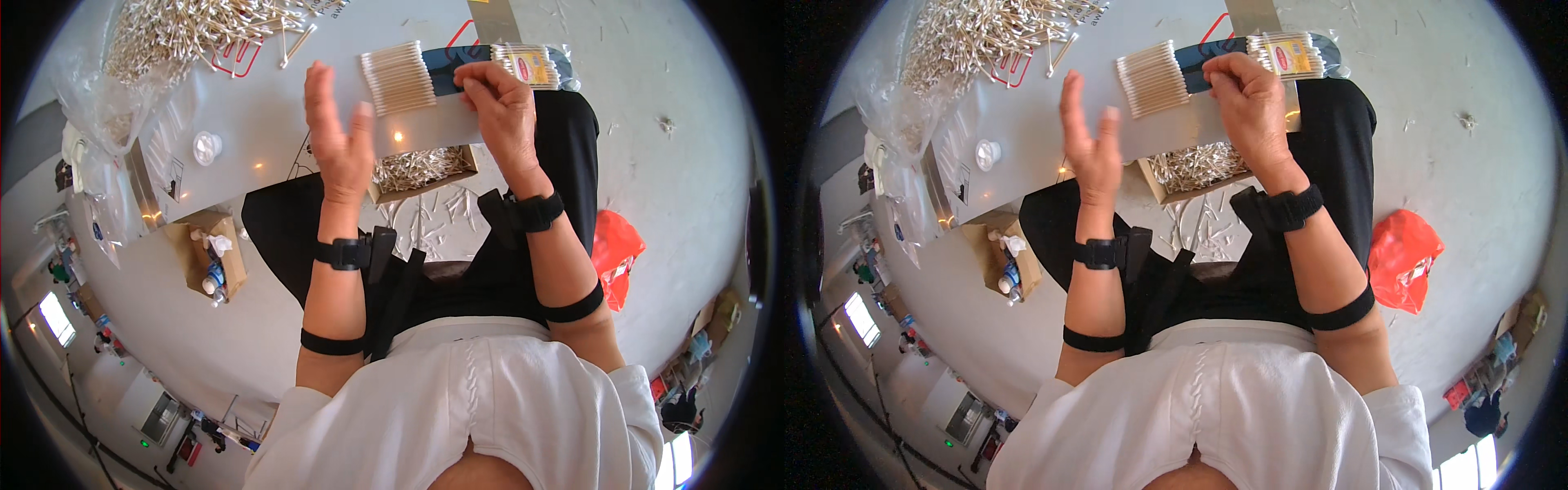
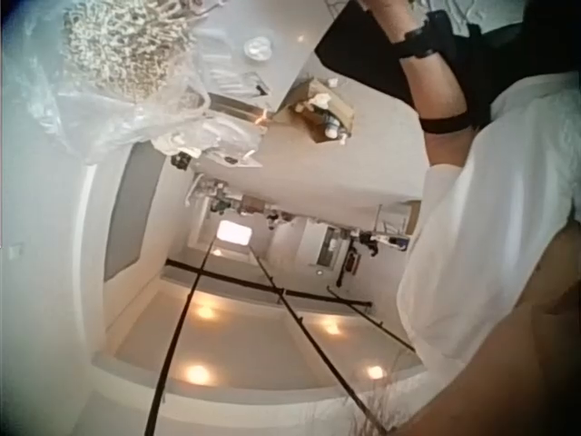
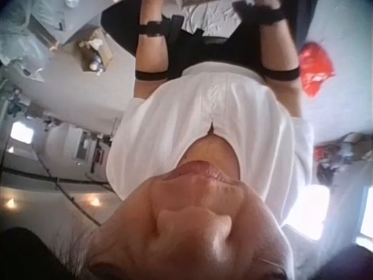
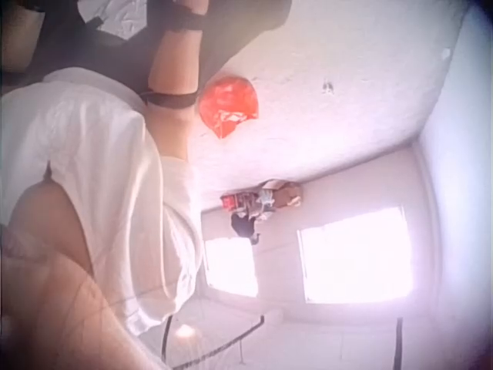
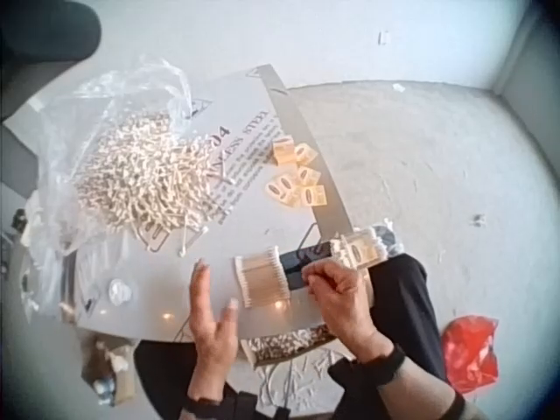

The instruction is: The recorder is manually picking up cotton swabs, arranging them, and putting them into small plastic bags with a label.

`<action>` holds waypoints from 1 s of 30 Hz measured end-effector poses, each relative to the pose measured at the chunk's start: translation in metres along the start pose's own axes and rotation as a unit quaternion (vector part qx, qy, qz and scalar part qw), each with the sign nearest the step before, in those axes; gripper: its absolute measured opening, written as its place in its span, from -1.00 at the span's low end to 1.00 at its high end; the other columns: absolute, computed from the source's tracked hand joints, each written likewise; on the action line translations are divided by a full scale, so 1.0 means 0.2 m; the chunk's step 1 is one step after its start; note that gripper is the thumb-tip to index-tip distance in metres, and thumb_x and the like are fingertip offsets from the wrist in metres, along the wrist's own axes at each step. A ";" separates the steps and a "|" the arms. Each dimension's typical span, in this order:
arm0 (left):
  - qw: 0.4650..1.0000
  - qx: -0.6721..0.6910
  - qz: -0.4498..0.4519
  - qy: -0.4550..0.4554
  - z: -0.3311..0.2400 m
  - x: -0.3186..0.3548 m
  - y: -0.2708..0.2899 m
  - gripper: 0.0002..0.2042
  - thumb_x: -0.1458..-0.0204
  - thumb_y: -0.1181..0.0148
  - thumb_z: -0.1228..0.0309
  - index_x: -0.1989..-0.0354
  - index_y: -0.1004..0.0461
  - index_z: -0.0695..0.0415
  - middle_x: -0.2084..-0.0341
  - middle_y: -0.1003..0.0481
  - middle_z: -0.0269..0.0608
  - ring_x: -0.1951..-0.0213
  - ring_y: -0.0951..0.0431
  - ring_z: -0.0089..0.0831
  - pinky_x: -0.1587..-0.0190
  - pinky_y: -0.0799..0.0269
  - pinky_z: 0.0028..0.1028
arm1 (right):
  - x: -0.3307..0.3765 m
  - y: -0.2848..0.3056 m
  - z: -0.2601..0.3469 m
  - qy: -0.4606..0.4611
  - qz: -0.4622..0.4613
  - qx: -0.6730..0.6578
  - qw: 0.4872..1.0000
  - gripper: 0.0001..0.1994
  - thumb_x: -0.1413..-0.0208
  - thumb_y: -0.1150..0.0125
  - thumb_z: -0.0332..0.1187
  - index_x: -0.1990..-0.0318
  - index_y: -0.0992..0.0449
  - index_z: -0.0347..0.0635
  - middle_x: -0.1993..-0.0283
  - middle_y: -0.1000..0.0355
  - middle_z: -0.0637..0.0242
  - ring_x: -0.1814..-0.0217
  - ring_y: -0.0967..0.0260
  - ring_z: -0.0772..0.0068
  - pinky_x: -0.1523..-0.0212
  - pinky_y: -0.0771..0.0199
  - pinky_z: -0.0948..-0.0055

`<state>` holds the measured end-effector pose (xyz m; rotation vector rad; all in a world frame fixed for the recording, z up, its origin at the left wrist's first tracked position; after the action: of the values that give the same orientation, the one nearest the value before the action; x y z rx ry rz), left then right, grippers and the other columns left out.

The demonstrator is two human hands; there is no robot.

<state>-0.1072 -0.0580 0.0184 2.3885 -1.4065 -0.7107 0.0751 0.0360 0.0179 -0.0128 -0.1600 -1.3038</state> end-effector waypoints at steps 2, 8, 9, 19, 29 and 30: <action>0.985 -0.155 0.075 -0.035 -0.13 0.01 -0.06 -0.26 0.00 -0.21 0.14 -0.30 -0.05 0.21 -0.33 0.00 -0.02 -0.37 0.07 -0.14 -0.34 0.19 -0.05 | 0.01 0.03 -0.03 0.054 0.012 0.076 0.996 -0.90 -0.05 -0.11 -0.55 0.29 -0.54 -0.25 0.36 -0.48 0.30 0.39 -0.44 0.40 0.33 -0.45 0.50; 0.928 -0.321 0.179 -0.057 -0.13 0.04 -0.16 -0.03 0.16 -0.23 -0.15 -0.35 0.04 0.17 -0.39 0.13 -0.10 -0.41 0.22 -0.21 -0.35 0.36 0.05 | 0.03 -0.02 0.00 0.146 0.041 0.242 0.958 -0.87 0.03 -0.13 -0.51 0.31 -0.56 -0.16 0.38 -0.42 0.22 0.35 -0.46 0.13 0.35 -0.47 0.31; 0.923 -0.338 0.174 -0.065 -0.12 0.04 -0.17 -0.01 0.17 -0.19 -0.20 -0.35 0.04 0.16 -0.38 0.11 -0.12 -0.41 0.19 -0.22 -0.35 0.35 0.06 | 0.04 -0.03 0.00 0.151 0.043 0.254 0.954 -0.87 0.02 -0.13 -0.50 0.31 -0.56 -0.15 0.39 -0.41 0.24 0.34 -0.46 0.13 0.35 -0.48 0.29; 0.913 -0.361 0.173 -0.073 -0.07 0.05 -0.19 -0.04 0.09 -0.01 -0.29 -0.36 0.04 0.16 -0.37 0.07 -0.10 -0.40 0.14 -0.21 -0.33 0.34 0.08 | 0.05 -0.05 0.02 0.160 0.042 0.312 0.936 -0.88 0.01 -0.17 -0.47 0.30 -0.58 -0.11 0.40 -0.41 0.30 0.36 -0.47 0.21 0.37 -0.50 0.32; 0.910 -0.372 0.165 -0.073 -0.07 0.06 -0.20 -0.07 0.06 0.05 -0.30 -0.35 0.03 0.16 -0.37 0.06 -0.10 -0.40 0.12 -0.21 -0.33 0.32 0.08 | 0.05 -0.06 0.01 0.176 0.038 0.316 0.931 -0.89 0.03 -0.19 -0.46 0.31 -0.58 -0.12 0.43 -0.38 0.30 0.35 -0.44 0.20 0.37 -0.48 0.31; 0.911 -0.372 0.164 -0.073 -0.07 0.06 -0.20 -0.07 0.06 0.05 -0.30 -0.35 0.04 0.16 -0.37 0.05 -0.10 -0.40 0.12 -0.21 -0.33 0.32 0.08 | 0.05 -0.06 0.01 0.178 0.036 0.311 0.933 -0.89 0.03 -0.19 -0.46 0.32 -0.59 -0.12 0.43 -0.38 0.30 0.35 -0.44 0.20 0.37 -0.47 0.30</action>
<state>-0.0656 -0.0482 0.0082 1.4976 -1.2354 -1.0996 0.0667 0.0232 0.0205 0.7501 -0.2525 -1.1143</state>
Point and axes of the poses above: each hand's wrist, its own x-axis away from the middle knuckle, its own y-axis out of the back of the hand, z = x × y, the point moved 2 cm from there along -x, towards the middle knuckle
